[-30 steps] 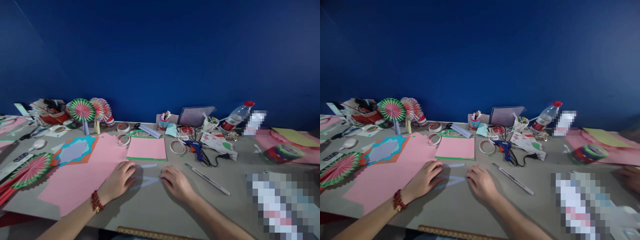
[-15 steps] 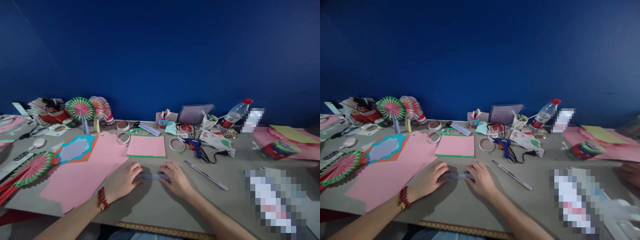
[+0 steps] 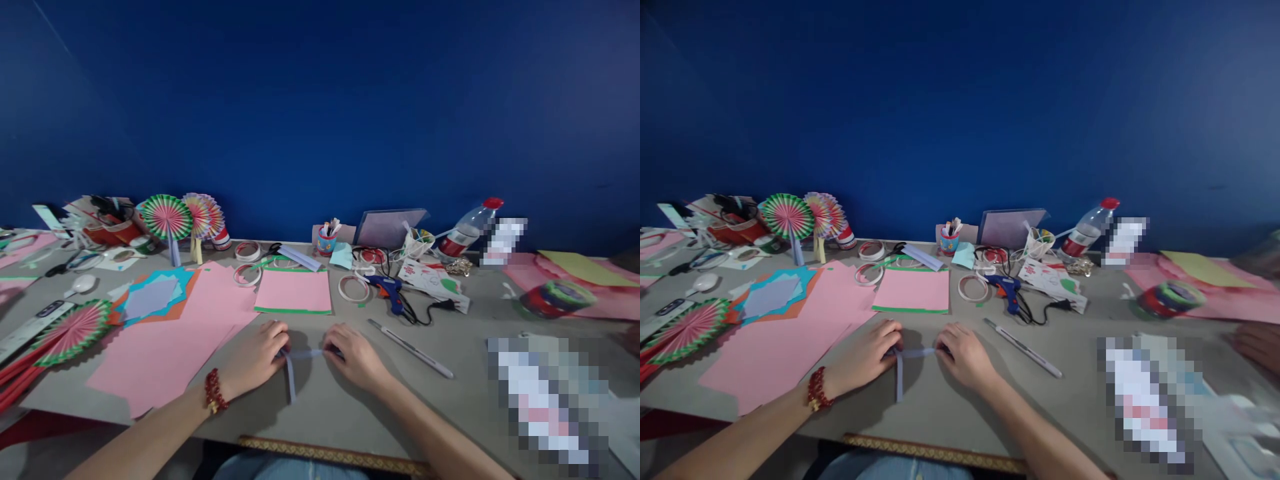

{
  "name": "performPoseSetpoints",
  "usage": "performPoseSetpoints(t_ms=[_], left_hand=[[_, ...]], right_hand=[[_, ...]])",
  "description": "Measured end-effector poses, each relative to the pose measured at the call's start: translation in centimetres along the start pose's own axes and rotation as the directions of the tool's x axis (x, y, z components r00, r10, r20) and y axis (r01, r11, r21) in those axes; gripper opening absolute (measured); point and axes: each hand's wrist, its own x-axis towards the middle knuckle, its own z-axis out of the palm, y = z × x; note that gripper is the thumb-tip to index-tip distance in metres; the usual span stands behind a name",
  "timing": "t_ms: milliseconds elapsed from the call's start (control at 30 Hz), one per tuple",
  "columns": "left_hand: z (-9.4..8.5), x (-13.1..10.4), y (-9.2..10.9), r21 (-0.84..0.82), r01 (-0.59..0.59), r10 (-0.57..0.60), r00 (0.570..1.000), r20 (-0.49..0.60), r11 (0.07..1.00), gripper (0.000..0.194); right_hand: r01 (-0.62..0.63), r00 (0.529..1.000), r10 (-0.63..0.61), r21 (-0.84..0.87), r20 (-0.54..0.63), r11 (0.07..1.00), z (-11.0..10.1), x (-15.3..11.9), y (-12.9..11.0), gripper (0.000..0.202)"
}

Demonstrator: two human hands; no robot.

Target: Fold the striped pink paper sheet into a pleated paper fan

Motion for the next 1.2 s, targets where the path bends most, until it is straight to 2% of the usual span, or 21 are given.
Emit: performPoseSetpoints(t_ms=[167,267,400,600,700,833,933,1033,1200], left_hand=[[0.1,0.4,0.0,0.020,-0.019,0.019,1.000,0.016,1.000,0.020],[0.4,0.7,0.0,0.020,-0.008,0.008,1.000,0.014,1.000,0.021],[0.6,1.0,0.0,0.027,-0.024,0.022,0.999,0.044,0.999,0.017],[0.7,1.1,0.2,0.058,-0.025,0.023,0.999,0.040,0.998,0.016],[0.8,0.6,0.3,0.045,-0.037,0.036,0.999,0.011,0.998,0.024],[1.1,-0.7,0.8,0.061,-0.162,0.160,0.987,0.031,0.985,0.039],[1.5,-2.0,1.3,0.080,-0.264,0.258,0.963,0.077,0.961,0.047],[1.8,-3.5,1.5,0.082,-0.343,0.330,0.934,0.139,0.936,0.056],[1.6,-5.4,1.4,0.074,-0.446,0.422,0.879,0.220,0.892,0.076]], right_hand=[[0.014,1.000,-0.014,0.006,0.021,1.000,-0.2,-0.2,0.1,0.004],[0.003,0.999,-0.002,-0.023,0.044,1.000,-0.3,-0.2,0.2,0.010],[-0.004,0.999,0.006,-0.031,0.053,1.000,-0.3,-0.2,0.1,0.005],[0.017,1.000,-0.017,-0.011,0.025,1.000,-0.3,-0.2,0.0,0.005],[0.047,0.999,-0.047,-0.005,-0.017,0.999,-0.6,-0.1,0.1,0.006],[0.107,0.991,-0.113,-0.077,-0.066,0.991,-1.5,1.4,0.6,0.025],[0.119,0.992,-0.123,-0.176,-0.015,0.977,-1.9,3.5,1.4,0.036],[0.112,0.994,-0.104,-0.247,0.046,0.963,-1.4,4.8,2.1,0.044],[0.131,0.988,-0.099,-0.292,0.123,0.948,-0.2,3.7,2.3,0.047]])
